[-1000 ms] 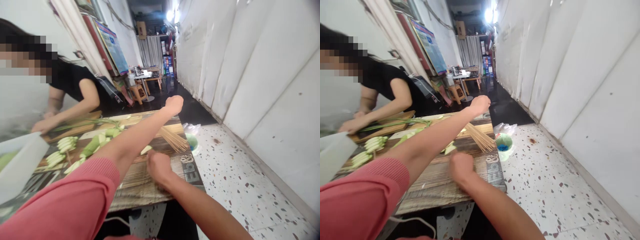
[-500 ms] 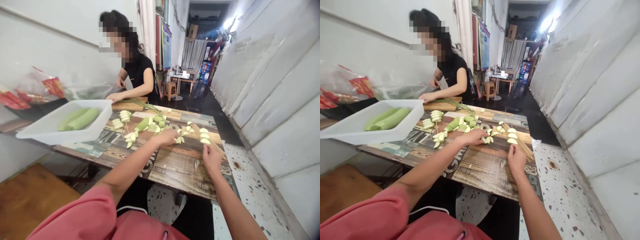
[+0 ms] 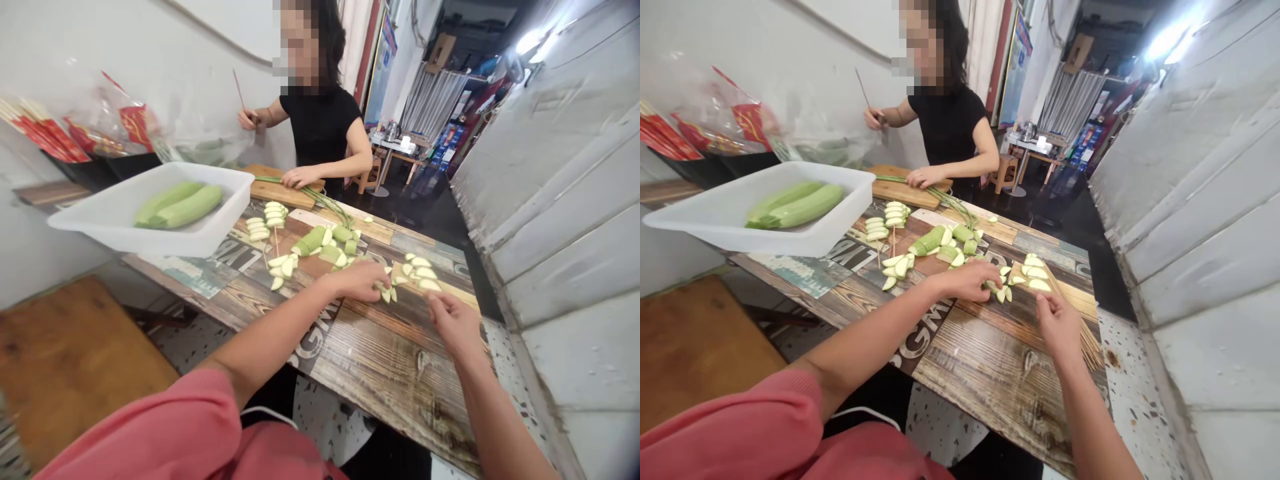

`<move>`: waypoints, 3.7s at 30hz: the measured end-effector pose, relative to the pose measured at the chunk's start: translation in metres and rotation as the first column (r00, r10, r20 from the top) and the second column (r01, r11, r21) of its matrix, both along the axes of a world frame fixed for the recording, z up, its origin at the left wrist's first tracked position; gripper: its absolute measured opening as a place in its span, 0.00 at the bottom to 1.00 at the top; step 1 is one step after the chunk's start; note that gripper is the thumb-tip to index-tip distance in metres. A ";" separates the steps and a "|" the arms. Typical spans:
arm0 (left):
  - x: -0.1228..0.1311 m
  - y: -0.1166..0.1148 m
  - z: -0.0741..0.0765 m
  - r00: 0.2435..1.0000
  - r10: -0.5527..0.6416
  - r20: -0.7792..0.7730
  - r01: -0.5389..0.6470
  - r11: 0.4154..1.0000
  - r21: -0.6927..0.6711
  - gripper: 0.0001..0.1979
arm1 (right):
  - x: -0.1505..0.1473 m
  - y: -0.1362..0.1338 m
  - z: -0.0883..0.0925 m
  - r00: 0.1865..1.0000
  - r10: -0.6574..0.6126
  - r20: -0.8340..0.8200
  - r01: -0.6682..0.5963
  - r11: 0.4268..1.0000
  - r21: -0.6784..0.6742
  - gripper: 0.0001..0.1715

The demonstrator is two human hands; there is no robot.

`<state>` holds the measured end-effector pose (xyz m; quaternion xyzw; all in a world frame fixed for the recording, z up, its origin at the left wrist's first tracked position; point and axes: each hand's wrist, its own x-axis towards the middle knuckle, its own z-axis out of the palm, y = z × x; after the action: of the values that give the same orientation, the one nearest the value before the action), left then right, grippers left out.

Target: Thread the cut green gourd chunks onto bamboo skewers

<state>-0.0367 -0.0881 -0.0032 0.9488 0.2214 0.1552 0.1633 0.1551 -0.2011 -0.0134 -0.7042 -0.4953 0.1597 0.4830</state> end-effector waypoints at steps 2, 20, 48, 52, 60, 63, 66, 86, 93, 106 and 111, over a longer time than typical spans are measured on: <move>0.000 -0.005 0.003 0.997 0.036 -0.070 -0.038 0.999 -0.023 0.11 | -0.003 0.010 0.000 0.999 -0.028 -0.021 0.028 1.000 0.015 0.22; 0.040 -0.031 -0.029 0.901 0.429 0.073 -0.417 0.899 -0.138 0.10 | -0.008 0.004 -0.025 0.949 0.011 0.316 -0.063 0.986 0.155 0.18; -0.003 0.036 -0.012 0.355 0.889 0.289 0.595 0.024 -0.804 0.01 | -0.033 -0.009 -0.034 0.809 0.225 0.543 -0.312 0.947 0.072 0.15; -0.002 0.037 -0.013 0.366 0.880 0.303 0.590 0.032 -0.807 0.03 | -0.033 -0.009 -0.034 0.803 0.231 0.550 -0.315 0.947 0.062 0.15; -0.003 0.032 -0.007 0.370 0.879 0.301 0.565 0.044 -0.824 0.01 | -0.033 -0.009 -0.033 0.809 0.229 0.541 -0.302 0.952 0.048 0.17; -0.003 0.031 -0.005 0.374 0.874 0.310 0.545 0.064 -0.836 0.02 | -0.033 -0.009 -0.033 0.808 0.223 0.545 -0.296 0.954 0.049 0.17; -0.003 0.030 -0.004 0.373 0.869 0.324 0.526 0.089 -0.846 0.01 | -0.033 -0.010 -0.034 0.800 0.208 0.563 -0.289 0.956 0.057 0.18; 0.003 0.033 -0.003 0.456 0.874 0.167 0.491 -0.091 -0.866 0.07 | -0.043 -0.012 -0.033 0.822 0.204 0.532 -0.276 0.959 0.059 0.17; 0.003 0.030 -0.002 0.471 0.873 0.125 0.451 -0.116 -0.885 0.08 | -0.048 -0.012 -0.033 0.814 0.184 0.551 -0.244 0.969 0.036 0.18; 0.005 0.029 -0.003 0.514 0.849 0.124 0.447 -0.142 -0.883 0.08 | -0.051 -0.013 -0.031 0.835 0.189 0.517 -0.237 0.971 0.028 0.19; 0.007 0.028 -0.004 0.512 0.852 0.106 0.413 -0.137 -0.900 0.07 | -0.049 -0.013 -0.031 0.824 0.165 0.542 -0.225 0.973 0.046 0.19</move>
<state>-0.0298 -0.0601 -0.0071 0.2276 0.3613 0.3705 0.8249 0.1056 -0.2143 -0.0448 -0.6392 -0.6873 -0.0209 0.3444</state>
